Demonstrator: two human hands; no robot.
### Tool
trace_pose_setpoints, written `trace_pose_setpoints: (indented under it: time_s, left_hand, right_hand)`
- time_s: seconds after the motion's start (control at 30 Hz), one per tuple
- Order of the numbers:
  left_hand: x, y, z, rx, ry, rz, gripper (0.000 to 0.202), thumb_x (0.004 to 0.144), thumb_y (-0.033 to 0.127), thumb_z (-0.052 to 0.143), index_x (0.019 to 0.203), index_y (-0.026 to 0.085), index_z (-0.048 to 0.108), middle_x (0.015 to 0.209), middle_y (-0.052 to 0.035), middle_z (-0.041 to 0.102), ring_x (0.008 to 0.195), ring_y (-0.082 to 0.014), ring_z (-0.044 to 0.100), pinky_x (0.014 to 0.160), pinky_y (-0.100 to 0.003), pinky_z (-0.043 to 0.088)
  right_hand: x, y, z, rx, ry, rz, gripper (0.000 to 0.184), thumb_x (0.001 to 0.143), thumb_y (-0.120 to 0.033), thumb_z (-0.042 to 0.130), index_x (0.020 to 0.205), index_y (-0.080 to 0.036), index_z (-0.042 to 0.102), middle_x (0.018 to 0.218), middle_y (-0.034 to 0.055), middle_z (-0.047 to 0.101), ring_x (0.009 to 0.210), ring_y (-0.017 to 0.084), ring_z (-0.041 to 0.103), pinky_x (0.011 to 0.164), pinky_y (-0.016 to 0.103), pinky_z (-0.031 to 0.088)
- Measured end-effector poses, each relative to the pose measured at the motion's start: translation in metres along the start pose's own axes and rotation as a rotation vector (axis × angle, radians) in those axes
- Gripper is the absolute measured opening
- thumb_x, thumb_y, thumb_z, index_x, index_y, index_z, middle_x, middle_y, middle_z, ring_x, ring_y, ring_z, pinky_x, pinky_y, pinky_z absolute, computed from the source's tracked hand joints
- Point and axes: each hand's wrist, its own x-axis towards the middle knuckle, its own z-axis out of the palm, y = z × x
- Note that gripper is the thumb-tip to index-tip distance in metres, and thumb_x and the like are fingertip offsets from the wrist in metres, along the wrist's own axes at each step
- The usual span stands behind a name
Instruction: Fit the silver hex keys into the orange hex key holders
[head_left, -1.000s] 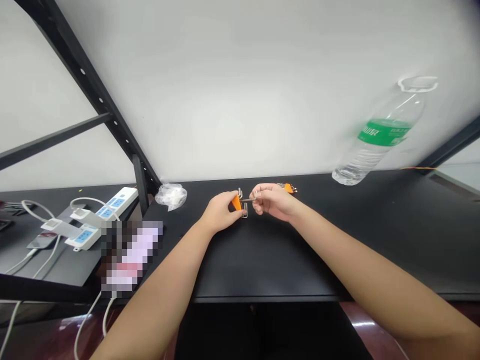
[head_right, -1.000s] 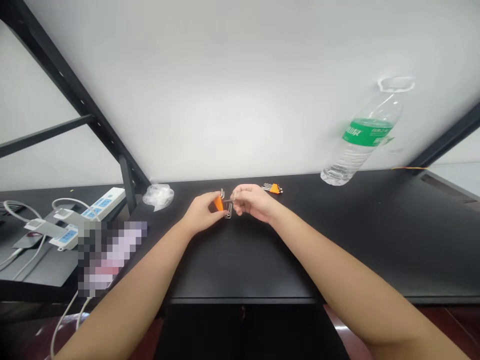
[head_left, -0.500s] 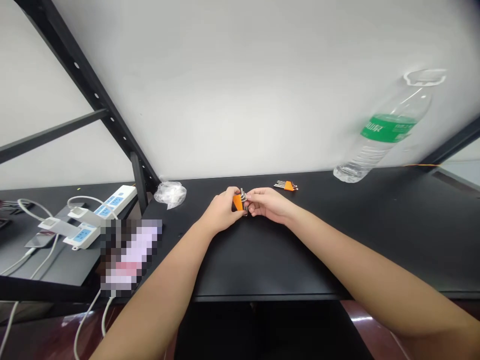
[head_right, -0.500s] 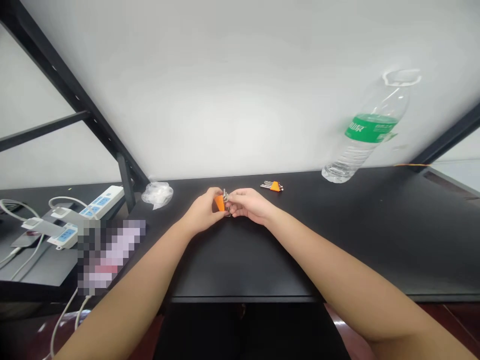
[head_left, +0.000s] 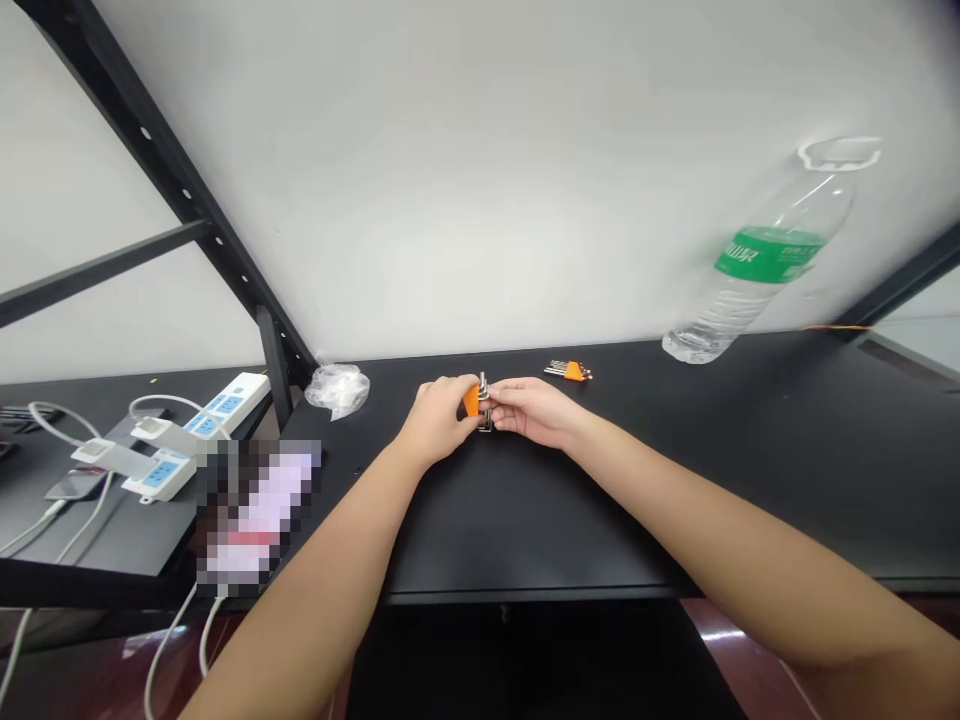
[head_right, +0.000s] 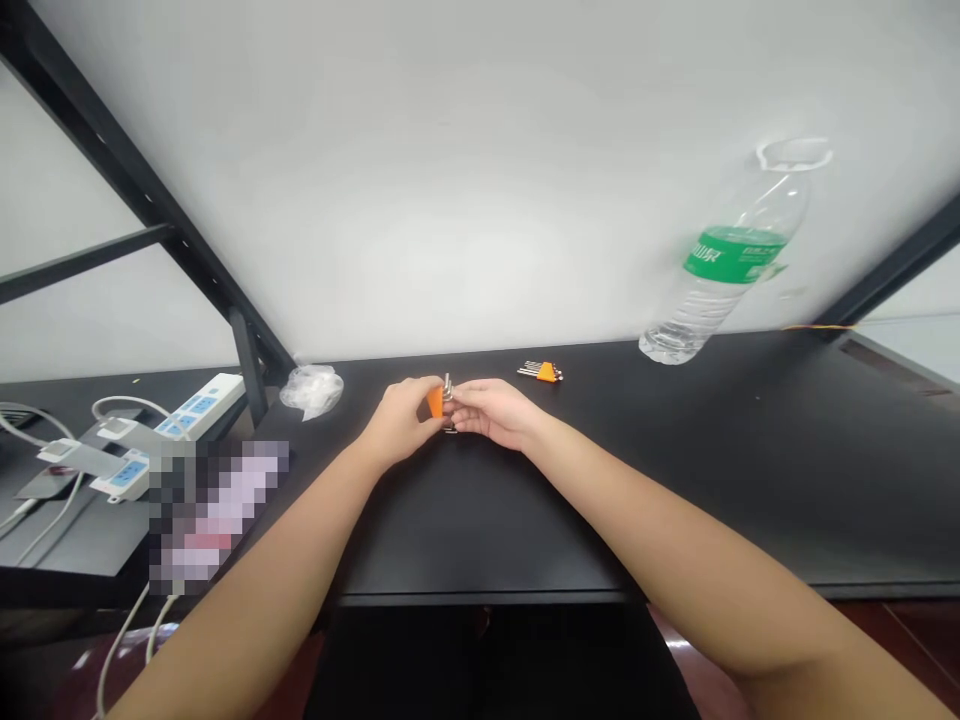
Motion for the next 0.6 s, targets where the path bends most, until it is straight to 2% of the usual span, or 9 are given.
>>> trace_pose_setpoints:
  time_s: [0.07, 0.17, 0.27, 0.33, 0.43, 0.6]
  left_hand:
    - [0.001, -0.003, 0.000, 0.004, 0.003, 0.001, 0.049, 0.084, 0.028, 0.077, 0.130, 0.029, 0.060, 0.126, -0.0052, 0.069, 0.118, -0.0273, 0.061, 0.104, -0.044, 0.044]
    - [0.002, -0.006, -0.001, 0.002, 0.021, 0.014, 0.048, 0.085, 0.030, 0.077, 0.130, 0.028, 0.061, 0.130, -0.0055, 0.067, 0.122, -0.0267, 0.059, 0.105, -0.042, 0.044]
    - [0.003, -0.009, -0.003, 0.003, 0.057, -0.002, 0.049, 0.085, 0.030, 0.078, 0.131, 0.027, 0.061, 0.131, -0.0066, 0.066, 0.123, -0.0262, 0.059, 0.104, -0.041, 0.045]
    - [0.003, -0.011, -0.003, 0.009, 0.073, -0.025, 0.050, 0.085, 0.030, 0.078, 0.131, 0.026, 0.061, 0.129, -0.0068, 0.066, 0.121, -0.0261, 0.059, 0.104, -0.041, 0.045]
    - [0.003, -0.015, -0.002, 0.027, 0.079, -0.048, 0.050, 0.085, 0.031, 0.078, 0.131, 0.025, 0.060, 0.128, -0.0067, 0.067, 0.120, -0.0269, 0.059, 0.104, -0.042, 0.044]
    - [0.003, -0.017, 0.000, 0.045, 0.076, -0.045, 0.051, 0.085, 0.033, 0.078, 0.132, 0.026, 0.060, 0.129, -0.0063, 0.068, 0.117, -0.0276, 0.059, 0.102, -0.044, 0.044]
  right_hand:
    - [0.000, -0.001, -0.002, -0.155, 0.027, -0.044, 0.026, 0.086, -0.040, 0.079, 0.093, -0.015, 0.077, 0.095, 0.0123, 0.076, 0.067, 0.014, 0.066, 0.064, 0.030, 0.059]
    - [-0.004, -0.006, -0.006, -0.632, 0.050, -0.181, 0.020, 0.091, -0.037, 0.070, 0.086, -0.018, 0.076, 0.082, 0.0070, 0.073, 0.062, 0.014, 0.061, 0.056, 0.027, 0.049]
    - [-0.011, -0.014, -0.006, -1.141, -0.065, -0.334, 0.009, 0.086, -0.022, 0.067, 0.087, -0.022, 0.076, 0.088, 0.0038, 0.072, 0.074, 0.016, 0.062, 0.067, 0.028, 0.046]
    - [-0.016, -0.017, -0.002, -1.348, -0.146, -0.362, 0.010, 0.085, -0.019, 0.066, 0.089, -0.022, 0.075, 0.094, 0.0042, 0.071, 0.079, 0.017, 0.062, 0.071, 0.029, 0.045]
    - [-0.020, -0.019, 0.005, -1.489, -0.158, -0.348, 0.010, 0.086, -0.019, 0.064, 0.092, -0.020, 0.072, 0.095, 0.0055, 0.069, 0.081, 0.018, 0.060, 0.070, 0.029, 0.042]
    - [-0.020, -0.019, 0.013, -1.587, -0.170, -0.360, 0.010, 0.091, -0.021, 0.060, 0.092, -0.020, 0.070, 0.095, 0.0070, 0.069, 0.083, 0.019, 0.061, 0.071, 0.029, 0.040]
